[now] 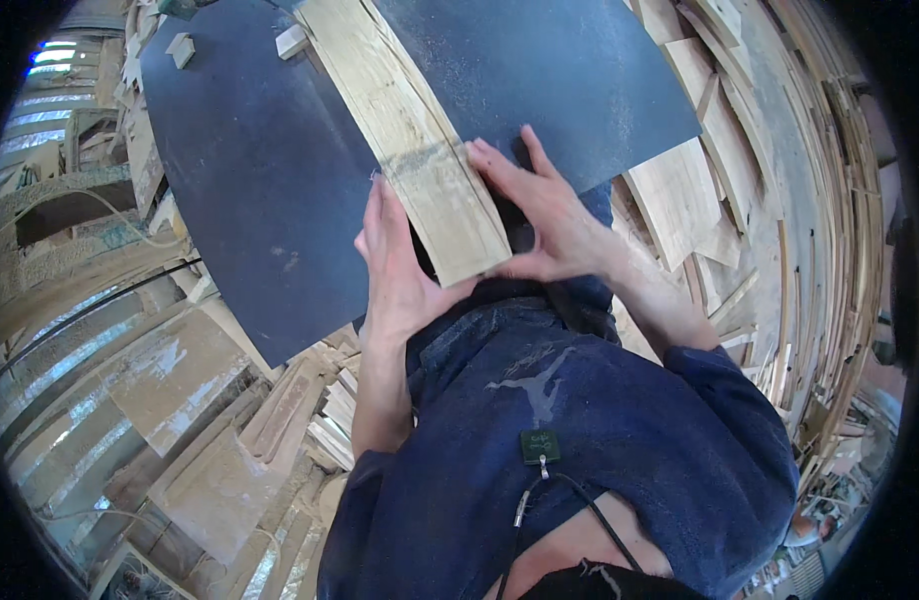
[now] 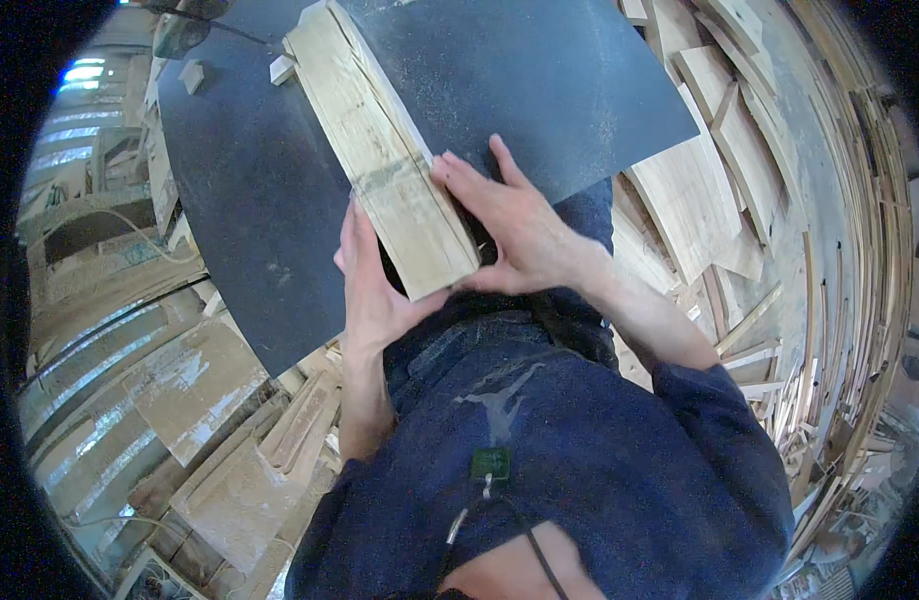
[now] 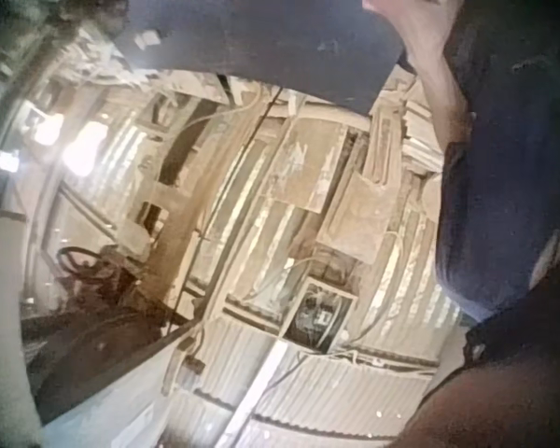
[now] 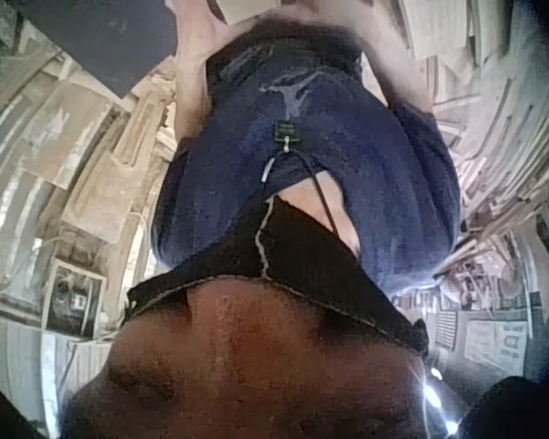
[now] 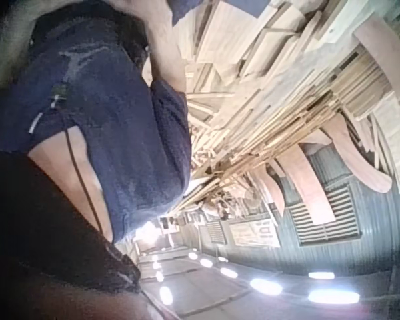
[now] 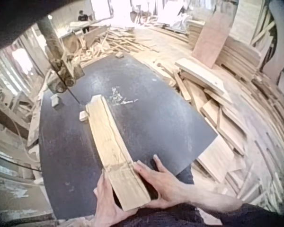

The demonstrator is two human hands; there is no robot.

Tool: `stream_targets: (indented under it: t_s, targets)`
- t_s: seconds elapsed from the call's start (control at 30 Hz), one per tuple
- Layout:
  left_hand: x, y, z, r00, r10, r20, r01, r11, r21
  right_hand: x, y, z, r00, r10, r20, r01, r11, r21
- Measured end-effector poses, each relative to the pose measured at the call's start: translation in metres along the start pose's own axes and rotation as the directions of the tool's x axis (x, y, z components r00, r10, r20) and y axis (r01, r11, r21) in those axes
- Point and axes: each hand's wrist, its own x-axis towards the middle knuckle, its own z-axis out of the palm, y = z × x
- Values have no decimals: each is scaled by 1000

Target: Cutting curved shapes out of a wooden block using a band saw.

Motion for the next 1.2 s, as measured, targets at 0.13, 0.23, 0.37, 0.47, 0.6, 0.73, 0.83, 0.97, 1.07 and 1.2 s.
stream_targets:
  t_s: [0.13,0.23,0.37,0.47,0.6,0.73,0.83,0.97,1.07,1.2]
  targets:
    - [-6,3,-4,999,-35,27,36,998,-46,-4,-6,0,1000,14,7,-14,1000,13]
    - [-2,-3,-2,999,-29,29,30,999,-30,5,-3,-3,1000,2,19,-2,1000,-28]
    - [1,-5,0,1000,-30,5,30,999,-31,4,3,-1,1000,-20,11,20,1000,-15]
    - [4,-7,1,1000,-30,8,30,999,-28,5,3,-2,1000,-8,3,8,1000,-17]
    - [6,-8,-2,1000,-22,6,23,999,-28,10,4,-3,1000,25,8,-25,1000,-2]
    - [4,-8,-3,999,-35,3,35,999,-11,13,2,-3,1000,3,13,-3,1000,-17]
    - [4,-4,-3,999,-36,-5,35,999,-20,8,2,-3,999,13,33,-14,999,47]
    - [3,-6,-2,999,-31,16,33,995,-93,8,-1,-7,999,23,42,-25,998,54]
    - [5,-5,-4,998,-60,33,62,997,-45,13,2,-10,999,14,49,-16,999,34]
    - [8,-6,-3,999,-51,14,51,998,-47,16,3,-7,999,20,38,-22,998,57]
